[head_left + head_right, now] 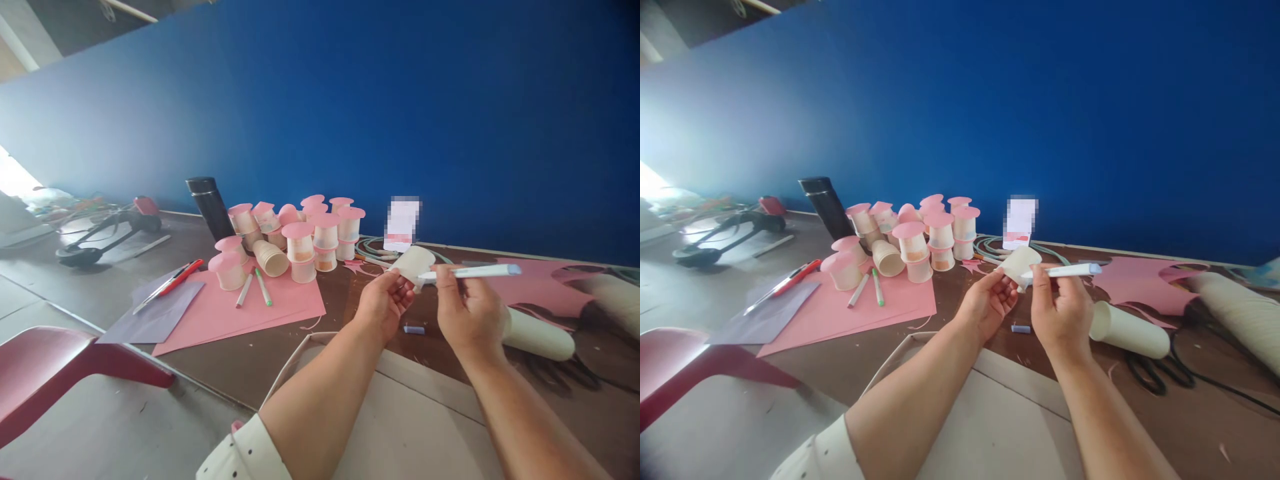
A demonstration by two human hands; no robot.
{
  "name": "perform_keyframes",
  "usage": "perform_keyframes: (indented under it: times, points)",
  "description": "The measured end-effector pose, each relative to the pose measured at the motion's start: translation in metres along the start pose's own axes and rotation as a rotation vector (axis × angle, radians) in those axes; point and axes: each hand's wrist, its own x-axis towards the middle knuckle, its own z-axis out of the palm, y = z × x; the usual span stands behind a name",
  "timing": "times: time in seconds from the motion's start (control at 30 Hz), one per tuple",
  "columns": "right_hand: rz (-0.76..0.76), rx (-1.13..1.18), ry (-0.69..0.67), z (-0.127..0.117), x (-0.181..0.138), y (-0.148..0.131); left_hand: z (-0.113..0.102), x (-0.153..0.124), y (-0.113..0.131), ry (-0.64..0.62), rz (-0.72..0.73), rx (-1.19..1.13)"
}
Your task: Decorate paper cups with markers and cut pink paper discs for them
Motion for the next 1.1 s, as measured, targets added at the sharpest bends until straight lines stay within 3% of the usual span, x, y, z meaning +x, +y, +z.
perform_keyframes:
  times: [0.17,0.4,0.63,0.9,1.1]
  points:
    - [-0.031,0.101,-0.012,0.0000,-0.0008,-0.0017,-0.0014,0.0007,-0.0009,0.001,0.001,-0.006]
    - [0.093,0.130,0.063,-0.0025,-0.0012,-0.0016,-0.0009,-0.0001,0.0016,-0.004,-0.014,-0.024]
    - [-0.037,0.093,0.011,-0.0002,-0.0010,-0.0026,-0.0023,0.0012,-0.0003,-0.002,0.002,-0.003]
    - [-0.050,0.108,-0.030,-0.0017,-0.0003,-0.0032,-0.0007,0.0006,-0.0017,0.012,0.033,0.065]
    - [-0.094,0.043,0.059,0.0017,-0.0007,-0.0012,-0.0031,0.0031,-0.0063,0.001,0.088,0.113]
